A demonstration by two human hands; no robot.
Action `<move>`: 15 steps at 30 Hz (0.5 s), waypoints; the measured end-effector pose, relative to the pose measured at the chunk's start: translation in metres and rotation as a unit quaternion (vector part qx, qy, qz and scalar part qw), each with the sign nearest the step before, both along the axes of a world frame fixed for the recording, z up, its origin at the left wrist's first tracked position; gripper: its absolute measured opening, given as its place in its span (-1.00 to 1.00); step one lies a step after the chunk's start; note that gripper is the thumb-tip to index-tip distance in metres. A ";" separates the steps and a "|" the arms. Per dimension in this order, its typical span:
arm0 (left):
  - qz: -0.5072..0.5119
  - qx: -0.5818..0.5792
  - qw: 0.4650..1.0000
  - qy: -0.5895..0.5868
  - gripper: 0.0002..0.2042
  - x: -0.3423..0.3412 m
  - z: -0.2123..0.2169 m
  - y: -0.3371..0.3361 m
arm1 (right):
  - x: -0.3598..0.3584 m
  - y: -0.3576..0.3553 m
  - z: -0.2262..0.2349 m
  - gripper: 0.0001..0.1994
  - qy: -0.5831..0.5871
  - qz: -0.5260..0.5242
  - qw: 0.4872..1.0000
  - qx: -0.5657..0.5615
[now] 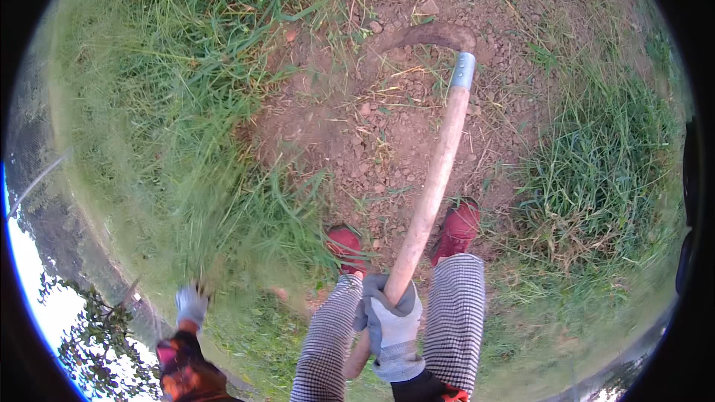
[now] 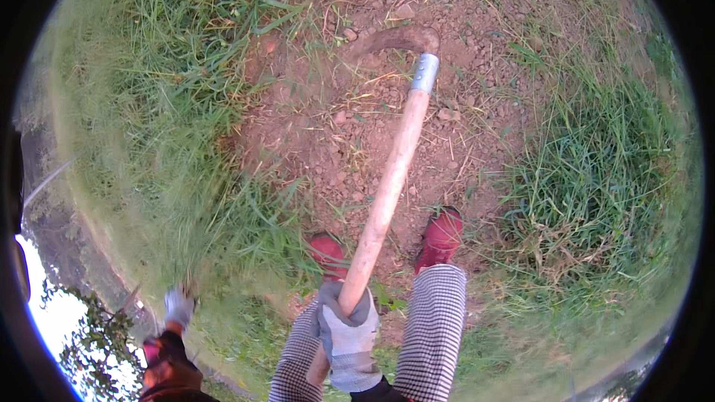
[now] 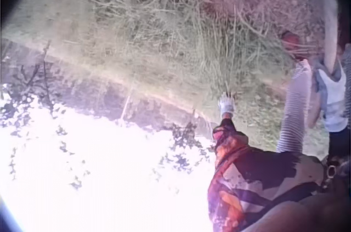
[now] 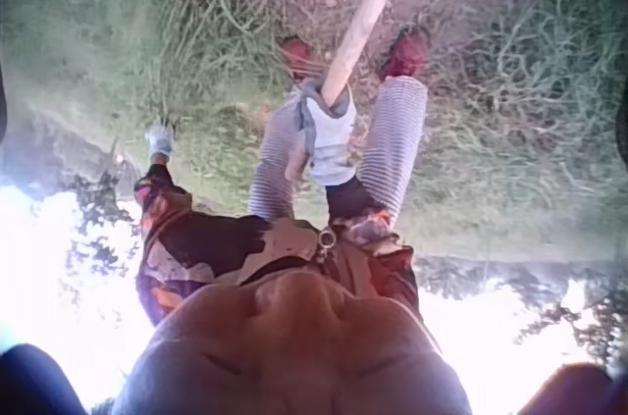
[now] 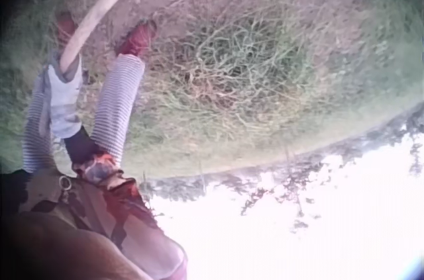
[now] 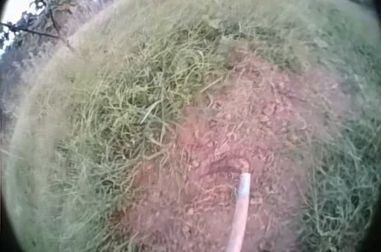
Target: The person uses a hoe to loosen soil and remove weeds from a grassy area. They repeatedly strike the ground, pull up weeds by hand, and clear patches of vegetation.
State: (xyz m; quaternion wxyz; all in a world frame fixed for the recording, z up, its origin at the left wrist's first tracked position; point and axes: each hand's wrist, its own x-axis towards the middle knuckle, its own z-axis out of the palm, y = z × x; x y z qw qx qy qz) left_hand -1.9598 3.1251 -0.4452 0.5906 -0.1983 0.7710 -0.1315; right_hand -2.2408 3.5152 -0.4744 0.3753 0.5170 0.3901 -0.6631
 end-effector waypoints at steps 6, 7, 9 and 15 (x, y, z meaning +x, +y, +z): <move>0.168 -0.047 0.984 -0.028 -0.73 -0.004 0.023 0.013 | -0.001 -0.006 0.003 -0.86 -0.019 0.036 0.999 0.000; 0.126 0.011 0.992 0.021 -0.74 -0.040 0.003 0.024 | -0.005 -0.009 0.003 -0.86 -0.022 0.050 0.998 -0.004; 0.053 0.115 0.989 0.073 -0.78 -0.144 -0.040 0.075 | -0.004 -0.012 0.003 -0.86 -0.015 0.058 0.998 -0.002; -0.201 0.203 0.950 0.125 -0.72 -0.280 -0.170 0.166 | -0.004 -0.007 -0.005 -0.86 -0.019 0.096 0.995 0.012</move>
